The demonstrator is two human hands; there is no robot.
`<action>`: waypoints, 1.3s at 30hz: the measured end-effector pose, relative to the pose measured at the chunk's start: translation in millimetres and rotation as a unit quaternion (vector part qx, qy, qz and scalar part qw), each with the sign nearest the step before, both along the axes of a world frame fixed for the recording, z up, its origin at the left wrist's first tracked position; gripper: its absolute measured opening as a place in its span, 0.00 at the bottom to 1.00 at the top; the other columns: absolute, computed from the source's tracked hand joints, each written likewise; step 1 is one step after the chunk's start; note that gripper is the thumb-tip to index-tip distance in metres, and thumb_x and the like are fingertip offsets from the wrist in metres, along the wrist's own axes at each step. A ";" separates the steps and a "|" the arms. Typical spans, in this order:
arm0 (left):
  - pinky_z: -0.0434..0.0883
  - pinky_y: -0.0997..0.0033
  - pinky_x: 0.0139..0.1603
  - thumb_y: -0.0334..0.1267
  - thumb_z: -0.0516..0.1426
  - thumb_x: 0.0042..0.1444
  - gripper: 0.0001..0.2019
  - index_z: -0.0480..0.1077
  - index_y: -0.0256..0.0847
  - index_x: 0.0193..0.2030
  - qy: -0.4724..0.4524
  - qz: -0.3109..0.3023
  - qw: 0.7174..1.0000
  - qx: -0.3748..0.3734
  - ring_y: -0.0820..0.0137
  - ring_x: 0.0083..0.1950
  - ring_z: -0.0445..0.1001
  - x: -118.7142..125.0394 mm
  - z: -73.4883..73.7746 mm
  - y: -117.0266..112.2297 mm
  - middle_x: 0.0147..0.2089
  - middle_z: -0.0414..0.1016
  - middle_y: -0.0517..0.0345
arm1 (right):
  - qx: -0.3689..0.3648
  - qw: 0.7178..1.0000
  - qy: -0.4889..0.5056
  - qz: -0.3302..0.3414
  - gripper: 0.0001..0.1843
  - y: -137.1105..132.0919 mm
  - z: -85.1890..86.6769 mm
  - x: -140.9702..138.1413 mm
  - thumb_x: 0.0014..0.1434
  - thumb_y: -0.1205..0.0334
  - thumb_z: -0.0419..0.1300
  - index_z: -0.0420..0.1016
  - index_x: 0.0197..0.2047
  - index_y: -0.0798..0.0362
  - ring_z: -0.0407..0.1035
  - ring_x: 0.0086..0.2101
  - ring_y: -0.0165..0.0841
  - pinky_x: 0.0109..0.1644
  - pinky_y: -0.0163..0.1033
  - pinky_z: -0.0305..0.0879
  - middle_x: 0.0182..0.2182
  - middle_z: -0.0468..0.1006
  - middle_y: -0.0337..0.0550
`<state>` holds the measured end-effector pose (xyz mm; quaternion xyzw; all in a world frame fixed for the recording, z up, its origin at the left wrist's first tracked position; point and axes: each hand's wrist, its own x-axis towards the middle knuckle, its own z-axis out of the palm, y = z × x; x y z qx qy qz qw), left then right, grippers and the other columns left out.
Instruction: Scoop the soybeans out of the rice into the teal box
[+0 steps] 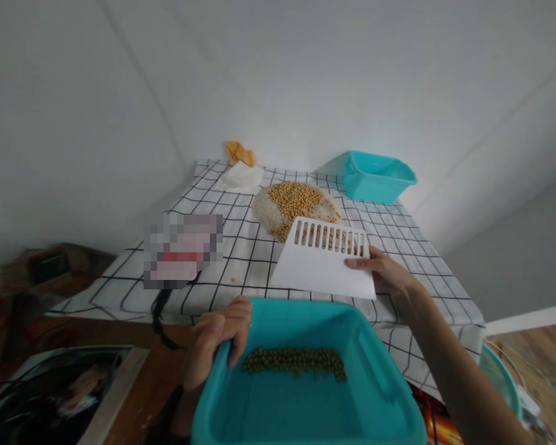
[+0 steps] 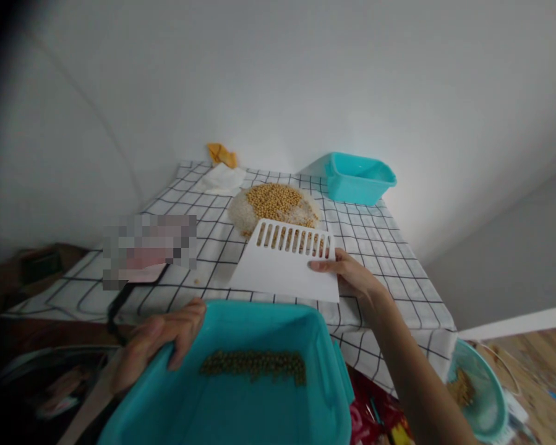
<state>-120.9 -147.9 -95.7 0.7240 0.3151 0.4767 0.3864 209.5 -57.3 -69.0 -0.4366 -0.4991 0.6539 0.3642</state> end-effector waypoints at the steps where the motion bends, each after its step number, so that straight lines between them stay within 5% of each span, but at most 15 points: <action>1: 0.69 0.54 0.43 0.51 0.36 0.74 0.35 0.58 0.44 0.15 -0.017 -0.008 1.000 -0.005 0.65 0.21 0.64 1.0 -0.2 -0.7 0.14 0.64 0.59 | 0.002 1.000 0.002 -0.015 0.22 0.2 -1.0 -0.7 0.48 0.58 0.74 0.81 0.46 0.56 0.81 0.36 0.41 0.40 0.44 0.79 0.40 0.86 0.51; 9: 0.65 0.54 0.43 0.48 0.38 0.74 0.34 0.56 0.44 0.14 -0.062 -0.012 0.998 -0.025 0.66 0.21 0.63 5.5 5.1 -1.0 0.14 0.61 0.60 | 0.013 0.997 -0.045 -0.058 0.19 1.2 -1.5 -4.8 0.50 0.57 0.74 0.82 0.43 0.56 0.81 0.37 0.43 0.41 0.44 0.79 0.41 0.86 0.52; 20: 0.61 0.57 0.37 0.46 0.37 0.74 0.32 0.55 0.41 0.17 -0.110 0.010 0.992 0.062 0.68 0.20 0.59 15.7 -4.0 -6.0 0.14 0.59 0.63 | -0.002 0.997 -0.035 -0.068 0.20 -1.6 -2.0 -4.0 0.48 0.57 0.75 0.82 0.44 0.54 0.81 0.38 0.43 0.42 0.44 0.79 0.42 0.87 0.51; 32: 0.58 0.54 0.36 0.47 0.39 0.72 0.27 0.53 0.43 0.20 -0.121 0.031 0.984 0.126 0.66 0.21 0.57 18.3 -33.6 -11.8 0.16 0.57 0.61 | 0.031 0.996 -0.085 -0.004 0.18 -2.3 -6.8 2.4 0.53 0.54 0.73 0.83 0.46 0.52 0.80 0.42 0.43 0.45 0.45 0.77 0.45 0.86 0.49; 39: 0.58 0.57 0.35 0.50 0.38 0.72 0.29 0.52 0.42 0.20 -0.084 0.013 0.989 0.118 0.67 0.21 0.56 13.9 -26.2 -9.0 0.17 0.56 0.63 | 0.024 0.985 -0.117 0.122 0.19 3.1 11.5 -13.6 0.49 0.58 0.75 0.83 0.44 0.53 0.79 0.40 0.38 0.48 0.43 0.75 0.43 0.86 0.45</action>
